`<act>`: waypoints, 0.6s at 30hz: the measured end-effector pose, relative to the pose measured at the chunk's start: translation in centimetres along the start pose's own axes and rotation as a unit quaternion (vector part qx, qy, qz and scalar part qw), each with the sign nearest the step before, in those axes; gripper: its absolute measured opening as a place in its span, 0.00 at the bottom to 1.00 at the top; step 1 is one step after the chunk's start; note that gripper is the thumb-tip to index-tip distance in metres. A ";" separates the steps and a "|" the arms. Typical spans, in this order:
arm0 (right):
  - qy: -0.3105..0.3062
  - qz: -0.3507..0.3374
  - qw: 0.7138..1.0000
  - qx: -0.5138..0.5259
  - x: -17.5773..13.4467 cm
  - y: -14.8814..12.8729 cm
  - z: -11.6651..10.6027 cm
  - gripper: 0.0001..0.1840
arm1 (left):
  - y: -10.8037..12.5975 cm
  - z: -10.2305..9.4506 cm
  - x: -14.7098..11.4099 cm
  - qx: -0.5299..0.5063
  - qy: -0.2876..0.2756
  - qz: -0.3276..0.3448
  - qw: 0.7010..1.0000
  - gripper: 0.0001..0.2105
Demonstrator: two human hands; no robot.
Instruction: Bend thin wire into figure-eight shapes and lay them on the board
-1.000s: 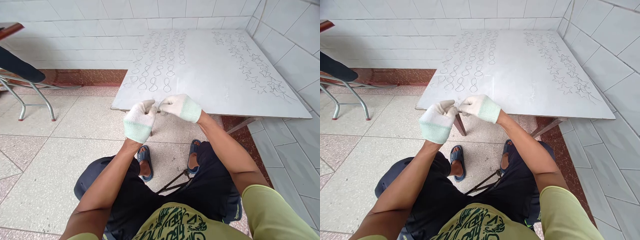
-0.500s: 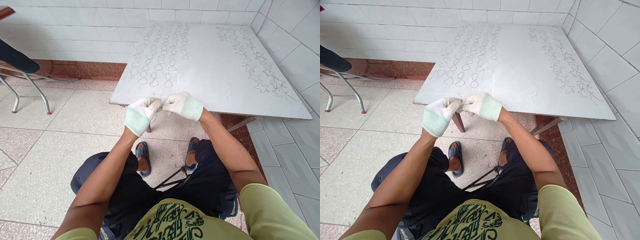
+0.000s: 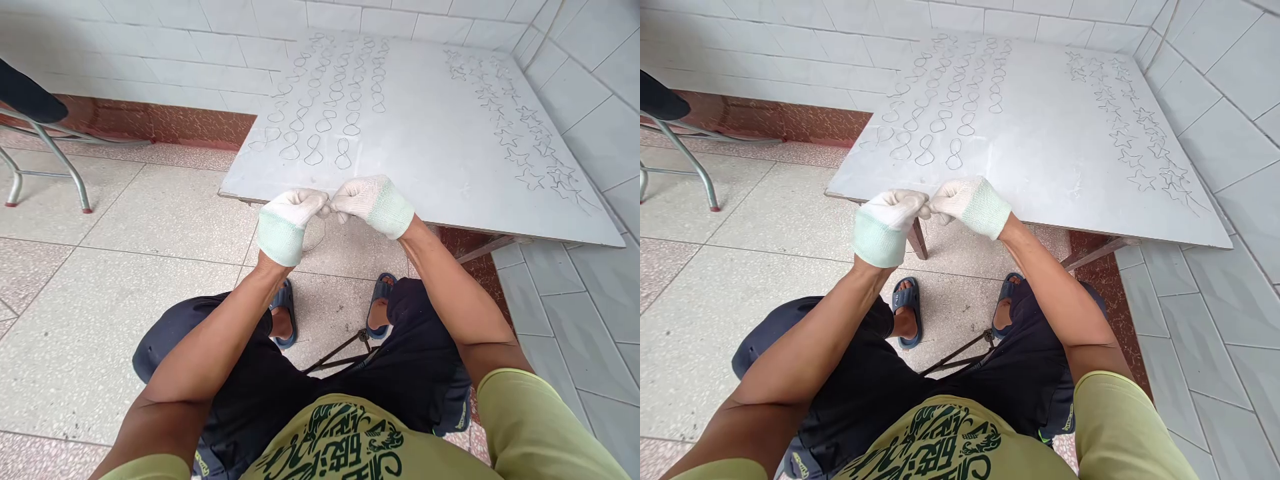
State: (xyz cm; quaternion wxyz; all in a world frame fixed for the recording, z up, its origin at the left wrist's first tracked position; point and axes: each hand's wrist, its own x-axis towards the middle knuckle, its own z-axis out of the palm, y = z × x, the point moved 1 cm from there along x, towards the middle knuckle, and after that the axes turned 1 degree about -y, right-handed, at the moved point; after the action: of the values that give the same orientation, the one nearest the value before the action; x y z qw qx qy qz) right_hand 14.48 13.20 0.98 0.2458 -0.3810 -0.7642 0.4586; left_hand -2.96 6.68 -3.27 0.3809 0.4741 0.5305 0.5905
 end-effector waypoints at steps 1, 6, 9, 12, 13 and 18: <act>-0.006 0.006 1.000 0.005 0.1 0.0 -0.1 0.15 | 0.0 -0.1 0.1 -0.016 -0.018 -0.011 1.000 0.12; 0.025 0.027 0.999 0.033 0.2 0.0 -0.6 0.12 | 0.6 -0.5 -0.3 0.082 0.001 -0.020 0.996 0.15; 0.041 0.034 0.997 0.054 0.1 0.0 -0.6 0.12 | 0.7 -0.1 -1.0 0.185 0.030 0.011 0.982 0.11; 0.030 0.029 0.998 0.047 0.1 -0.1 -0.4 0.12 | 0.5 0.4 -1.4 0.225 0.041 0.033 0.973 0.09; 0.029 0.027 0.998 0.044 0.1 -0.1 -0.3 0.12 | 0.5 0.5 -1.4 0.229 0.041 0.035 0.972 0.08; 0.054 0.019 0.993 0.103 0.9 0.7 1.0 0.11 | 1.3 0.8 -1.8 0.250 0.006 0.019 0.968 0.09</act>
State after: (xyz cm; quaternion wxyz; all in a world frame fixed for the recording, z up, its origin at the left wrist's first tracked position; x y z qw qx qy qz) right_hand 13.45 13.62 -0.11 0.3161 -0.3919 -0.6911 0.5185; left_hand -1.65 5.00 -2.26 0.2360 0.5605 0.6543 0.4495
